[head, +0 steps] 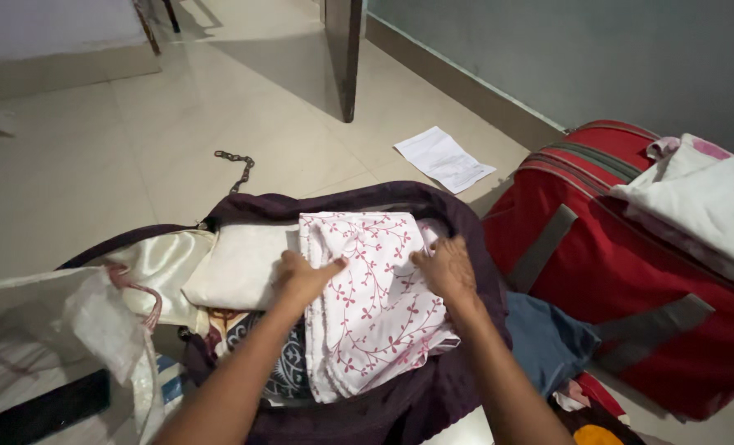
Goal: The person is sitting on the floor and packing various folded clothes into a purple suitcase. They take items from a white bag and a pile on the floor, including patterned shirts and a floral dress, and place them inside the suitcase.
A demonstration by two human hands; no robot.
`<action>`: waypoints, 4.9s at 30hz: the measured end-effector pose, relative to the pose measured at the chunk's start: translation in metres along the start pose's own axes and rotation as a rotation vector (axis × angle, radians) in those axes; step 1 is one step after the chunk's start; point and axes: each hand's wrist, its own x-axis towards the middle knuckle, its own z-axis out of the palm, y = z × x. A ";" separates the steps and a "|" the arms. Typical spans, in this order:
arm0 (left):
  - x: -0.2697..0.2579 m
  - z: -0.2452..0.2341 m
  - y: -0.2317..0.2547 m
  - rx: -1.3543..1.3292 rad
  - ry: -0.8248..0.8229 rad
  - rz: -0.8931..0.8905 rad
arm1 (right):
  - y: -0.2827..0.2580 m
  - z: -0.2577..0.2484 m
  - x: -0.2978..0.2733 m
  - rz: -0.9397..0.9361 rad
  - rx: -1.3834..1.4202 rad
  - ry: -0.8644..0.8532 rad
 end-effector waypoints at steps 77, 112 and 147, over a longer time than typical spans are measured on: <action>-0.053 -0.080 -0.029 -0.829 -0.442 0.269 | -0.185 -0.054 -0.212 -0.668 0.223 -0.013; -0.069 0.202 0.167 0.096 0.034 0.332 | 0.026 -0.144 -0.088 -0.668 -0.539 -0.436; 0.001 0.168 0.066 0.436 -0.049 0.732 | 0.011 -0.036 0.018 -0.651 -0.142 -0.030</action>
